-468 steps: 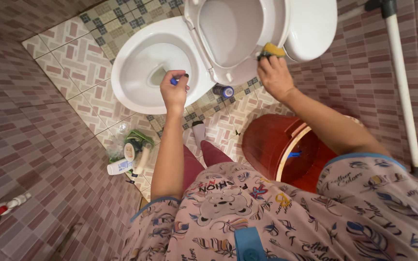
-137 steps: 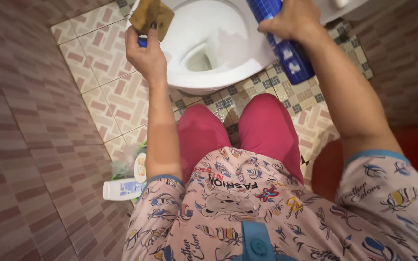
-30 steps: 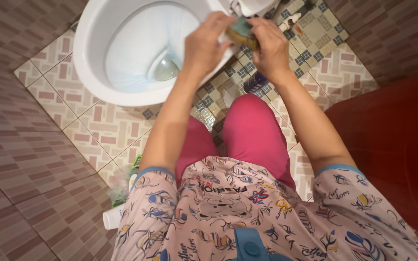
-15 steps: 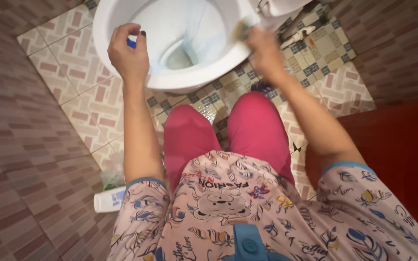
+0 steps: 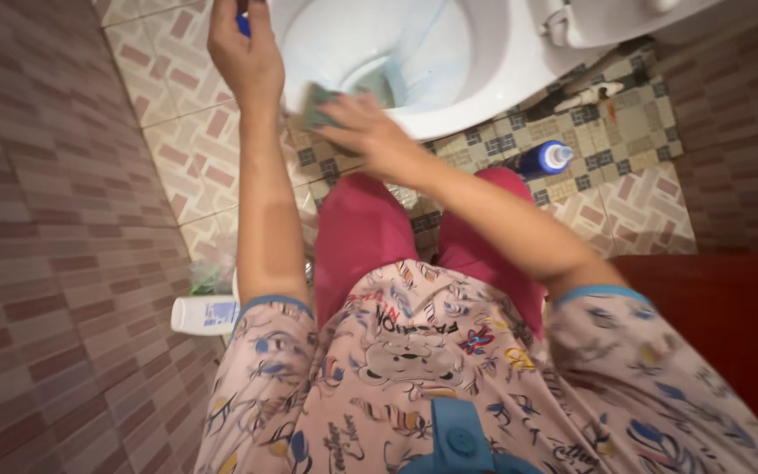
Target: The person scrubs the inside of a toilet bowl with a sponge and blue cleaning liquid, then wipes the exterior base and tank. They handle a blue cleaning bottle and a yellow sponge while kneeling on the tiled floor.
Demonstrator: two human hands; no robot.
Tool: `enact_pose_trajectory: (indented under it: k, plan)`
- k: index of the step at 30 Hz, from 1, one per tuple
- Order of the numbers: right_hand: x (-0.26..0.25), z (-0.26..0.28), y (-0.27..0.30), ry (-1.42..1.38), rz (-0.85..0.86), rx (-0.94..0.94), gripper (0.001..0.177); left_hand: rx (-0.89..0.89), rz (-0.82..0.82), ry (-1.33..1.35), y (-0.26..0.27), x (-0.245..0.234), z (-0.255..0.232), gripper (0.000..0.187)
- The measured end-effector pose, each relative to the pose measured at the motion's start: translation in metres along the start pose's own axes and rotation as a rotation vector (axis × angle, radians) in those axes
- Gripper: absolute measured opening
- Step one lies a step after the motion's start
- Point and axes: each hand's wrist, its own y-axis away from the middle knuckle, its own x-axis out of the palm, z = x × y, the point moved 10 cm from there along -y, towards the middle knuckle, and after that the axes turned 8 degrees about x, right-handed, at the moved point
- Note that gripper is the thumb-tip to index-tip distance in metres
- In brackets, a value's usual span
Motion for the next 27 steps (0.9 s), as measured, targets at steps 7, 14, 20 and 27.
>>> enact_pose_trajectory:
  k: [7, 14, 20, 27]
  plan:
    - [-0.033, -0.018, 0.043, 0.175, 0.041, -0.038, 0.066, -0.155, -0.150, 0.111, 0.004, -0.036, 0.022, 0.011]
    - [0.024, -0.012, -0.164, 0.101, 0.035, -0.177, 0.054, -0.018, -0.221, 0.022, 0.010, -0.054, -0.013, 0.015]
    - [0.026, -0.052, -0.188, 0.047, -0.105, -0.146, 0.045, -0.148, -0.277, -0.056, 0.028, -0.052, -0.013, 0.013]
    - [0.018, -0.063, -0.175, -0.025, -0.041, -0.244, 0.046, -0.073, -0.308, -0.106, 0.027, -0.024, -0.010, 0.012]
